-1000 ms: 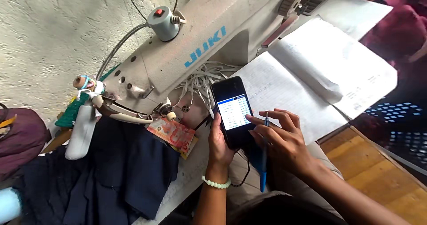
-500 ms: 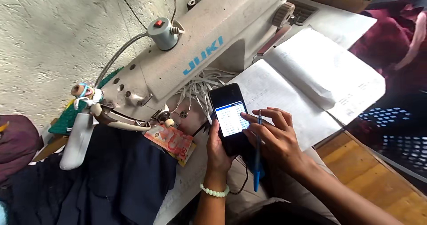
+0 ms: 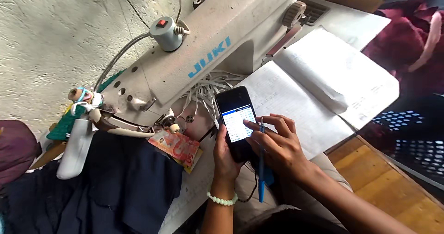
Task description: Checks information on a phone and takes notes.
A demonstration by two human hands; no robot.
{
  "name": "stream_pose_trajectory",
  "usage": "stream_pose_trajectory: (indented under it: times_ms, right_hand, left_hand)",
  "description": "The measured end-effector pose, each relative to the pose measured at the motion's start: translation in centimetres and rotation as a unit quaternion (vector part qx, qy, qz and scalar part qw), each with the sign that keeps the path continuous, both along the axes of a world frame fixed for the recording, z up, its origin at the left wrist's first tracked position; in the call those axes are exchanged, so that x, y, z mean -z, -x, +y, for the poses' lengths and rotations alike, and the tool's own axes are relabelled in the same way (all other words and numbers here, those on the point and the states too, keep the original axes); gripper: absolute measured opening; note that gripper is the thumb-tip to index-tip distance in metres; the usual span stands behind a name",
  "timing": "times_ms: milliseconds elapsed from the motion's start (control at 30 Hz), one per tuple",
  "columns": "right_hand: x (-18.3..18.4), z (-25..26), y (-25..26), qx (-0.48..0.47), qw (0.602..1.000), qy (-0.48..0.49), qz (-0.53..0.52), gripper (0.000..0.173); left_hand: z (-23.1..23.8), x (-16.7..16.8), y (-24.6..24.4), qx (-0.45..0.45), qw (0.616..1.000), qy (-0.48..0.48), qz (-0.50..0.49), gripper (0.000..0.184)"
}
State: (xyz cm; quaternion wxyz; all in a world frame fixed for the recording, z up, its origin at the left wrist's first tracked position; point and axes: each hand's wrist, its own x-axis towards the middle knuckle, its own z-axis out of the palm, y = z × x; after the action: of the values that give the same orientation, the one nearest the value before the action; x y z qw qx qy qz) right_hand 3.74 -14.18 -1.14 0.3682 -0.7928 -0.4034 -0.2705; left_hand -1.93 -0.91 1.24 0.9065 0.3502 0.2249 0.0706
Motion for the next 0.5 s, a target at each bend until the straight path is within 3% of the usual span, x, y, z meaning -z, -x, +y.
stream_pose_trajectory:
  times_ms: [200,300,367,433,500]
  right_hand:
    - [-0.2,-0.7,-0.6,-0.026,0.999,-0.039,0.021,0.017]
    - [-0.3,-2.8,-2.3,-0.052,0.981,-0.145,0.119,0.037]
    - [-0.6,-4.0,-3.6,-0.043,0.945,-0.228,0.232,0.053]
    - [-1.0,-4.6,-5.1,-0.018,0.9,-0.286,0.33,0.04]
    - [-0.9,-5.1,-6.6,-0.004,0.884,-0.288,0.367,0.022]
  left_hand:
    - [0.1,0.4,0.0,0.003,1.0,0.011,-0.027,0.047]
    - [0.4,1.0,0.1,0.021,0.997,0.042,-0.061,0.051]
    - [0.4,1.1,0.1,0.016,0.997,0.047,-0.062,0.052]
    - [0.4,1.0,0.1,0.007,0.997,0.044,-0.055,0.052]
    - [0.2,0.9,0.0,-0.006,0.998,0.03,-0.047,0.052]
